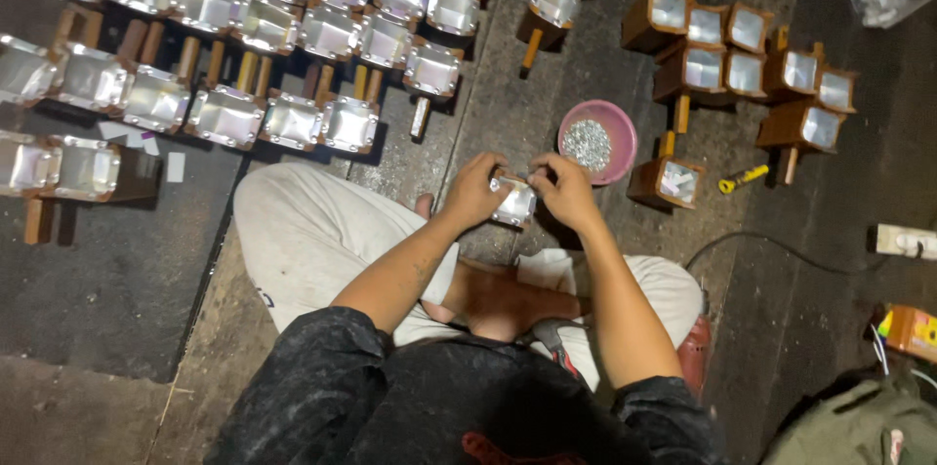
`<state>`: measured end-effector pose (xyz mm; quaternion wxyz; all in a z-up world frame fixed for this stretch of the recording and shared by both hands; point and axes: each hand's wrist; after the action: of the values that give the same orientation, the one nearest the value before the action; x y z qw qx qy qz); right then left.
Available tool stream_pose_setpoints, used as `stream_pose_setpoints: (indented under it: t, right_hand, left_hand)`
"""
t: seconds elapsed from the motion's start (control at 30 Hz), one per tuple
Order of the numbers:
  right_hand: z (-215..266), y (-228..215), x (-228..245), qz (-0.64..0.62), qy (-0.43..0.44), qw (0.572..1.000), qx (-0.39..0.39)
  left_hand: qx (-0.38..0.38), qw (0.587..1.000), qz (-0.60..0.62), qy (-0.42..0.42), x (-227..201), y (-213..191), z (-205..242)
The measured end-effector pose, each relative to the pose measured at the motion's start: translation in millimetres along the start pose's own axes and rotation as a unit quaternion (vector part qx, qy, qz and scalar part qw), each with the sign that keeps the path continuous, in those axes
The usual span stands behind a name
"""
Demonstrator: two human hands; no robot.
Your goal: The person attaches metal plates to wooden lantern frames by inserting small screws into pre-drilled holes and tightening them using a drill and a screwdriver.
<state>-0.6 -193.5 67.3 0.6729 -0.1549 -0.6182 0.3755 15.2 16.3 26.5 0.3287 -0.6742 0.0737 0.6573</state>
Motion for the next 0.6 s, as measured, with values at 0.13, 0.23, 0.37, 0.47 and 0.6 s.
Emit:
stream_pose_setpoints:
  t: [0.13,0.23,0.37,0.47,0.6]
  right_hand:
    - [-3.2,3.4,3.1,0.039,0.021,0.998,0.034]
    - [-4.3,7.0,1.5,0.043,0.028,0.998,0.027]
    - [-5.6,18.3,-2.0,0.025,-0.013,1.0,-0.002]
    - [-2.3,20.1,1.4,0.017,-0.027,0.999,-0.01]
    - [11.3,10.4,6.9,0.018,-0.032,0.999,-0.015]
  left_hand:
    - [-0.008,1.0,-0.016,0.009,4.9,7.0,0.2]
    - [-0.004,1.0,-0.006,0.02,10.2,10.3,-2.4]
    - [-0.002,0.999,-0.004,0.032,9.3,9.2,-5.3]
    - [-0.001,0.999,0.001,0.034,8.7,10.4,-3.2]
    - [0.005,1.0,0.006,0.03,7.7,9.7,-1.4]
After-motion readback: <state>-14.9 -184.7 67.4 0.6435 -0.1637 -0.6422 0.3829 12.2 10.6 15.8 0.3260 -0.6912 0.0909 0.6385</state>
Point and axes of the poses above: each hand's wrist, its own z-axis away from the middle knuckle, its own y-axis out of the palm, x = y × z, and after that the axes turned 15 degrees about x, right-handed
